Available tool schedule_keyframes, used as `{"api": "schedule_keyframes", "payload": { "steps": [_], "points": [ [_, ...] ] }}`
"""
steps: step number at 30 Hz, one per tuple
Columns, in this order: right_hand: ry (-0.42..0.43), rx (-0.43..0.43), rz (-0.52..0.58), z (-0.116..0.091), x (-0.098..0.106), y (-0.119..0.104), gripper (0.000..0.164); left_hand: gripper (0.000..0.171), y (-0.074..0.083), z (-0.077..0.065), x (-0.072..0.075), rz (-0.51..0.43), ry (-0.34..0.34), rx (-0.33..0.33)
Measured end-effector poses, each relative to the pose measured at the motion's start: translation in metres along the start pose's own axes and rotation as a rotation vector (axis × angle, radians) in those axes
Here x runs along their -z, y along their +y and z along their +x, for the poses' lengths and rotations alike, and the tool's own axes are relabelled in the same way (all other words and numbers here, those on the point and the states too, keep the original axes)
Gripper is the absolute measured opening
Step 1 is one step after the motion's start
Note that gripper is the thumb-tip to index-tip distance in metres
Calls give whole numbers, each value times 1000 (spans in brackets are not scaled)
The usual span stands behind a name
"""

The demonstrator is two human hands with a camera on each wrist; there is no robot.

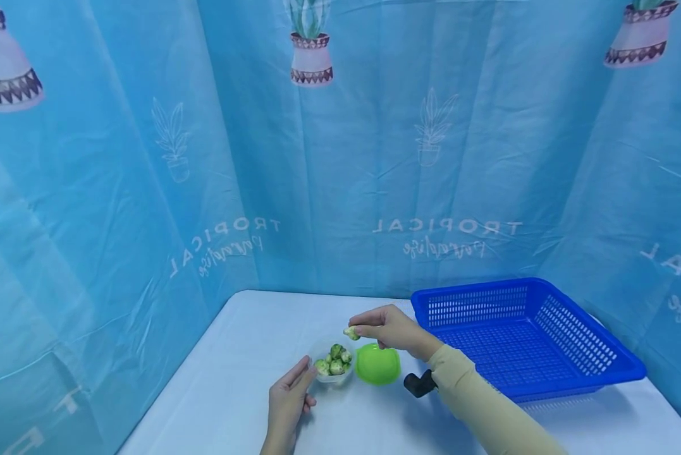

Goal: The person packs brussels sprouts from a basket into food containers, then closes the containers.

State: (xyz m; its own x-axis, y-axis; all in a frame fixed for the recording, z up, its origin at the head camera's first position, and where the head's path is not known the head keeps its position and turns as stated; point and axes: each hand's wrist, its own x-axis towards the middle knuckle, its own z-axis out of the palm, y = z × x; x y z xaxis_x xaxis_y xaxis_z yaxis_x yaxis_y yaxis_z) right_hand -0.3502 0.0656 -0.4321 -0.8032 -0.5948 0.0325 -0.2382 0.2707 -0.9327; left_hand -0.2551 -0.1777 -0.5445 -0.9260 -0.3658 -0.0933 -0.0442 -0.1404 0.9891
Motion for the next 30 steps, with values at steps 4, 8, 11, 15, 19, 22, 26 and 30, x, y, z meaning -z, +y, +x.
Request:
{"api": "schedule_keyframes", "payload": {
  "steps": [4,8,11,15,19,22,26,30],
  "points": [
    [3,-19,-34,8,-18,11,24,64,-2,-1,-1,-2,6,6],
    [4,-10,-23,14,-32,17,25,64,-2,-1,-1,13,10,1],
    [0,-4,2,18,-40,17,25,64,0,-1,-1,19,11,-9],
    [21,-23,27,24,-52,19,22,64,2,-1,0,25,8,-14],
    [50,-43,25,29,-63,23,21,65,3,-1,1,28,4,-19],
    [66,-51,16,30,-68,27,24,65,2,-1,1,19,-2,-16],
    [88,-46,26,28,-68,31,29,66,2,-2,2,11,-7,-11],
    [112,-24,52,25,-63,33,27,64,3,-2,1,10,-12,-23]
  ]
}}
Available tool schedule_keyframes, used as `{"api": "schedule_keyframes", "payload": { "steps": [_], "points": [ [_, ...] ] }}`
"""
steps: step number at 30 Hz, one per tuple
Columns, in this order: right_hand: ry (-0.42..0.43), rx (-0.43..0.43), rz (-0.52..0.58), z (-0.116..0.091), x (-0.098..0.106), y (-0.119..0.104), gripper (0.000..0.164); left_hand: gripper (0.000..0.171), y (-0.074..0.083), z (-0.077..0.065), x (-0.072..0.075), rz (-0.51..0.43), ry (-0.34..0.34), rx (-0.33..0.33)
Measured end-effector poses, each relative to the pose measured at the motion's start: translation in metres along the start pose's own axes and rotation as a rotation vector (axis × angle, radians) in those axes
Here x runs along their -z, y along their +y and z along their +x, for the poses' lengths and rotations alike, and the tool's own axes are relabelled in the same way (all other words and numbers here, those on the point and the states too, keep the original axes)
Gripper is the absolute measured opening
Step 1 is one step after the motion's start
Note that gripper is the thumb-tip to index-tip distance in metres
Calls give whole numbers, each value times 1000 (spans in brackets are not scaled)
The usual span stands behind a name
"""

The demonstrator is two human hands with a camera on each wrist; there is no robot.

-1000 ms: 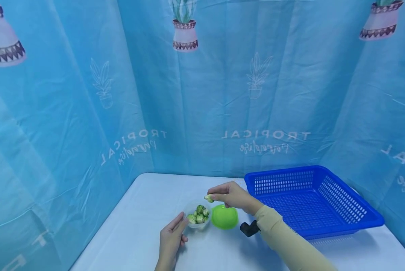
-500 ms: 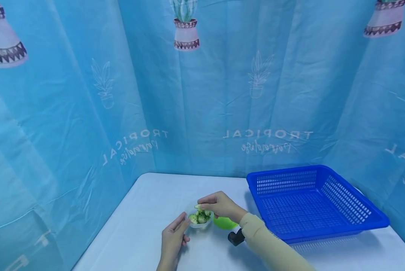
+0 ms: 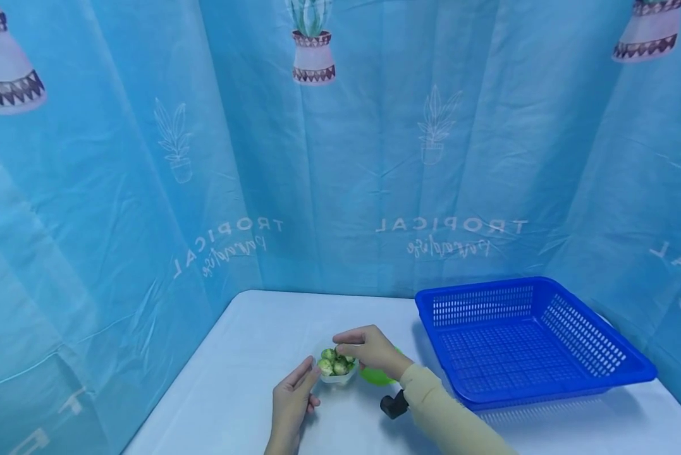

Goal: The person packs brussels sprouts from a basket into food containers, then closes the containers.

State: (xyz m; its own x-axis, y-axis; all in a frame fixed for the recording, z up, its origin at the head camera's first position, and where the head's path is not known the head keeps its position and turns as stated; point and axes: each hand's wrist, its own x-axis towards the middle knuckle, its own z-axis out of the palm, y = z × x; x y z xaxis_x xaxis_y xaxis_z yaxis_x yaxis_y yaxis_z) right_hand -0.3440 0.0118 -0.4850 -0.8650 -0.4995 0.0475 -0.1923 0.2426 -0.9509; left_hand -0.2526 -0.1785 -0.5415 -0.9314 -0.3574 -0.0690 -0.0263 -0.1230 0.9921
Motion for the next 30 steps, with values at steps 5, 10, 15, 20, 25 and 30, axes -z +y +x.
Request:
{"api": "schedule_keyframes", "payload": {
  "steps": [5,10,15,20,25,30],
  "points": [
    [51,1,46,-3,12,5,29,63,2,0,-2,-6,3,-6],
    [109,-17,102,-12,19,12,35,59,0,2,-2,5,47,-39],
    [214,-31,144,-23,22,21,42,48,-1,2,-1,36,134,-163],
    [297,-21,127,-37,24,35,53,38,4,-8,-9,28,54,-268],
    [331,-21,89,-50,25,47,58,41,13,-25,-22,74,-212,-191],
    [346,-73,-2,-59,28,57,61,55,16,-37,-33,178,-540,-100]
  ]
}}
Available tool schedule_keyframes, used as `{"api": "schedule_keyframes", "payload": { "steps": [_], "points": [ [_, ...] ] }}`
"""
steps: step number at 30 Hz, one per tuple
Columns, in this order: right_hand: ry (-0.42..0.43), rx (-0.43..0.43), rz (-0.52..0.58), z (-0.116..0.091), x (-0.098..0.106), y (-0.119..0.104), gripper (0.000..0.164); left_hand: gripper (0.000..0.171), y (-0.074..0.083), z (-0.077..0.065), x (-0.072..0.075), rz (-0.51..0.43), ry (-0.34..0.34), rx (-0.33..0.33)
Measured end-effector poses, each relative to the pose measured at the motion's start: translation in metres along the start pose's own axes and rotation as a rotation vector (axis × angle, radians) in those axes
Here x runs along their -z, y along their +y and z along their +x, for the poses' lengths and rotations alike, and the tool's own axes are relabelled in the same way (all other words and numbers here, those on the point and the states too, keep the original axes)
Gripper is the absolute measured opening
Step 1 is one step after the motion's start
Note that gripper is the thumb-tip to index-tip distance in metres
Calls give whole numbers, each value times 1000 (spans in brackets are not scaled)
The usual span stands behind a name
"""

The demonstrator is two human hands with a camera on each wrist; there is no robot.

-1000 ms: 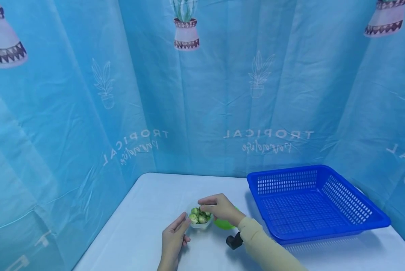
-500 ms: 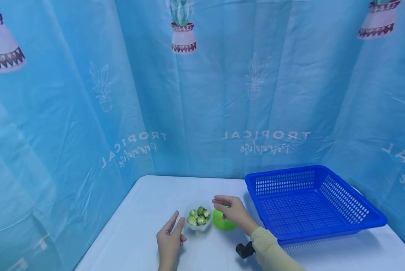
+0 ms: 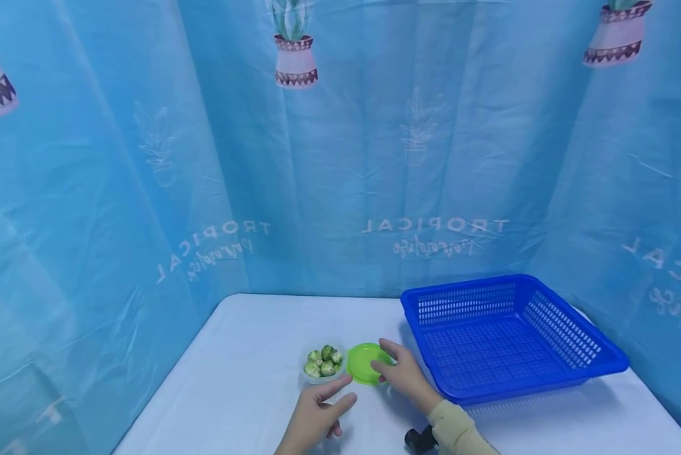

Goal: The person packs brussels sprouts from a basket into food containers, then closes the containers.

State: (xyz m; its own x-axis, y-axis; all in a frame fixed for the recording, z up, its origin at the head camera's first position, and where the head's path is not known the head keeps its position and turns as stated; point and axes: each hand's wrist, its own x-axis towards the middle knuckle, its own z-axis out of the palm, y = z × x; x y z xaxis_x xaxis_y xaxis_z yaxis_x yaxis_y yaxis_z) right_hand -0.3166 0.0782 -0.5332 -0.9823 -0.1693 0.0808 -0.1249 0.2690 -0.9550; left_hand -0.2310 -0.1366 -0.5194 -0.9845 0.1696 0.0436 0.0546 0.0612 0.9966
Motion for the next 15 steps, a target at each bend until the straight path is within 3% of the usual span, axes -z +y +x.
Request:
{"api": "schedule_keyframes", "payload": {
  "steps": [3,10,15],
  "points": [
    [14,-44,-54,-2,2,2,65,65,1,2,-6,72,-81,7],
    [17,-87,-95,-7,11,7,70,103,0,11,-22,261,-121,127],
    [-78,-71,-156,-9,12,7,73,121,-6,18,-28,262,-133,169]
  ]
}}
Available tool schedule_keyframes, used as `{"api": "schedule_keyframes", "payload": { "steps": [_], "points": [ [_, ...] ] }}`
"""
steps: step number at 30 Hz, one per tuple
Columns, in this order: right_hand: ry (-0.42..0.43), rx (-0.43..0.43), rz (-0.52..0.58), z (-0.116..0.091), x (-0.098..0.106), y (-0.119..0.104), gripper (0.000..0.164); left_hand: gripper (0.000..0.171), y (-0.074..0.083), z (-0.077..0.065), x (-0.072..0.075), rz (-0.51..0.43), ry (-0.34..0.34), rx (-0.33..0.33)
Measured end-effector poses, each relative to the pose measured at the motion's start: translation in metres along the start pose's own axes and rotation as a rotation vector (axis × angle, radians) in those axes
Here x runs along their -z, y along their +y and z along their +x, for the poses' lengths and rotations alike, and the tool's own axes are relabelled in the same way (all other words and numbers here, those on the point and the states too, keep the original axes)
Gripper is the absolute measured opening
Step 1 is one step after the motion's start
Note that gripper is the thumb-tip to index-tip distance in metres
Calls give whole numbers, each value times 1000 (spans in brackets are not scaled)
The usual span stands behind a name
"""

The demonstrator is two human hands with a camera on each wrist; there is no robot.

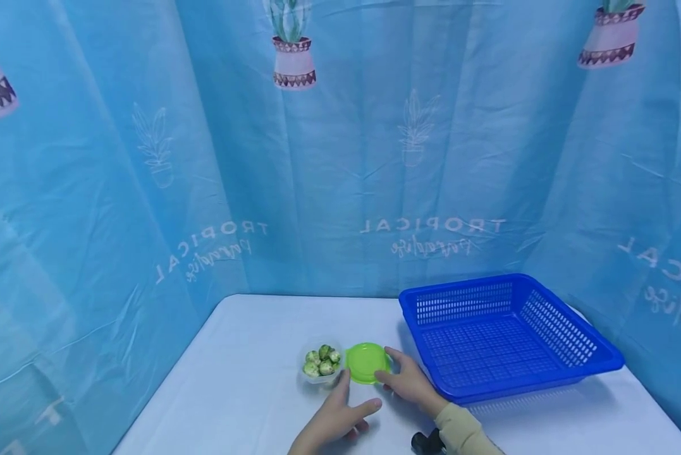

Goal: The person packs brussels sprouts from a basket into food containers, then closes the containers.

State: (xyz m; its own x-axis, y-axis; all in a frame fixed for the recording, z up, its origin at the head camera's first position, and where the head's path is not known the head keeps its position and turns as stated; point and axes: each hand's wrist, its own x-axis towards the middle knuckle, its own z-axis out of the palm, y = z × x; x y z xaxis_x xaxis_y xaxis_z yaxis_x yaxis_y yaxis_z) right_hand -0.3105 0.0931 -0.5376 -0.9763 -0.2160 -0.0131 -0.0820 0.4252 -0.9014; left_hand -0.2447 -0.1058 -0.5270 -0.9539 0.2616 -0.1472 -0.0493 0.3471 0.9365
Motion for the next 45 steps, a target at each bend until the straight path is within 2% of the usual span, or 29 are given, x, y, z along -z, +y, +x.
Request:
{"api": "schedule_keyframes", "payload": {
  "steps": [3,6,11,20,27,34,39,45],
  "points": [
    [-80,37,-36,-1,0,0,78,133,-5,7,-1,-27,3,32],
    [-134,55,-10,-2,-1,1,82,136,-5,8,-1,-34,15,51],
    [-132,32,20,-5,-3,3,82,124,0,2,-4,-2,50,19],
    [-89,13,66,-8,-4,5,76,110,1,2,-8,38,114,28],
    [-30,40,113,-8,-5,-3,72,104,4,5,-9,62,185,-66],
    [47,63,154,-11,-7,-2,76,101,5,4,-9,86,195,-167],
    [159,148,204,-11,-9,-5,71,97,8,5,-11,84,215,-228],
    [331,185,222,-11,-16,-9,59,88,13,6,-15,106,248,-362]
  ]
}}
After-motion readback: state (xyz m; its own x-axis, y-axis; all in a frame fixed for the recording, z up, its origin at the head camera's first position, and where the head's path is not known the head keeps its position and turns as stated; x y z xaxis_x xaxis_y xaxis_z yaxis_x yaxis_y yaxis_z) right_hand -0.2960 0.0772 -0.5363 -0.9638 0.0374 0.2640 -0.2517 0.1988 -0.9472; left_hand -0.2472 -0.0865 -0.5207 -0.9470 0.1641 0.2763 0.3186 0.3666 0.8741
